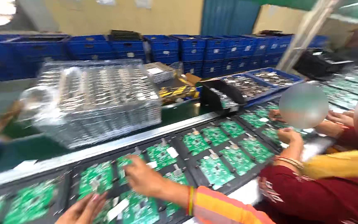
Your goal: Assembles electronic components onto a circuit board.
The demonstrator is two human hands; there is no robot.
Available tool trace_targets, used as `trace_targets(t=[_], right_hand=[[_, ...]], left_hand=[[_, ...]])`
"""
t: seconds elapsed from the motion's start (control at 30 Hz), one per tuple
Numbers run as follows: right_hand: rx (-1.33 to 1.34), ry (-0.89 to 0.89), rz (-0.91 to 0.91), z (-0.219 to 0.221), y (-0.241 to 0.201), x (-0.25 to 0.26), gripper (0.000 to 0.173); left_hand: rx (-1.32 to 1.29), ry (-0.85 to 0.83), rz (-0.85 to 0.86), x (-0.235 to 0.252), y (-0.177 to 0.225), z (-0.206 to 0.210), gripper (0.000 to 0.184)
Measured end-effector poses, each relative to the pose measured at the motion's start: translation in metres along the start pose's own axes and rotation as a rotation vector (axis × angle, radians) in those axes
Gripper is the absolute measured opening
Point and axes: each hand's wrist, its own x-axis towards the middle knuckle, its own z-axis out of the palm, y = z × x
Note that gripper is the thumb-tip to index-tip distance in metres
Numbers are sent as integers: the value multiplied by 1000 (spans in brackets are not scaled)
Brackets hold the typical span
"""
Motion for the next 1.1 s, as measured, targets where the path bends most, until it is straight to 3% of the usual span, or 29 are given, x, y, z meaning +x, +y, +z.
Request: trace_targets(t=[0.07, 0.2, 0.37, 0.53, 0.8, 0.93, 1.1], right_hand=[[-28, -48, 97, -8, 10, 3, 29], [-104, -23, 120, -20, 31, 12, 31], [-248, -117, 96, -37, 31, 42, 26], [-228, -91, 100, -45, 39, 81, 24], [-325, -283, -66, 19, 28, 100, 25], [-531, -410, 3, 34, 22, 109, 27], [-531, -471, 54, 32, 21, 112, 28]], left_hand=[[-42, 103, 78, -2, -8, 7, 23], [-164, 258, 109, -2, -14, 12, 17], [-236, 297, 104, -5, -15, 10, 17], [-273, 340, 89, -5, -16, 5, 18], [-349, 382, 55, -3, -13, -2, 16], [-372, 374, 34, -4, -12, -7, 17], [-359, 358, 24, -3, -13, -11, 17]])
